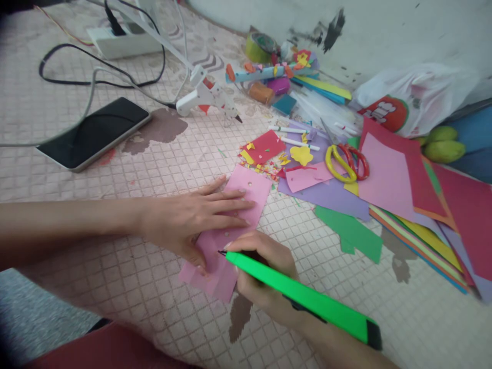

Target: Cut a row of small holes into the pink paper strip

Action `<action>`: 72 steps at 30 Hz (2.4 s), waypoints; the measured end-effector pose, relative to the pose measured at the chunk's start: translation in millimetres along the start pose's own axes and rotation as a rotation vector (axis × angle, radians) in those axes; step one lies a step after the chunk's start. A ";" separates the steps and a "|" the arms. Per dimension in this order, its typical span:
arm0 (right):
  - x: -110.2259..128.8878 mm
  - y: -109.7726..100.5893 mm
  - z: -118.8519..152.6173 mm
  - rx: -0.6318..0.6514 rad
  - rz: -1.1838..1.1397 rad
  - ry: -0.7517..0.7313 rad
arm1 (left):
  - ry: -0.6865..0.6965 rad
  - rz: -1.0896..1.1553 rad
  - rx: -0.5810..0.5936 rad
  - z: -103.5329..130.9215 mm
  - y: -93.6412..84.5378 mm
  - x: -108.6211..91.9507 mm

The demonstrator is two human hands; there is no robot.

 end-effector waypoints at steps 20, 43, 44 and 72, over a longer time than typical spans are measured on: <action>-4.1 0.4 1.4 0.097 -0.038 0.035 | -0.015 -0.008 0.012 -0.2 -0.5 -1.0; 1.8 1.3 -3.7 0.049 0.044 -0.025 | 0.011 -0.036 -0.019 2.0 -1.8 -2.4; 2.8 1.4 -4.1 0.048 0.040 -0.034 | 0.012 -0.041 -0.018 1.7 -1.8 -2.7; 1.4 -9.2 -0.9 -0.244 -0.028 0.010 | 0.009 -0.101 -0.041 1.9 -0.5 -3.8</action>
Point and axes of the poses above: each hand's wrist, its own z-axis away from the middle knuckle, its own y-axis out of the palm, x = y × z, the point moved 3 cm from there along -z, towards the middle knuckle, and after that the axes turned 3 degrees about -z, right-handed, at the moved point
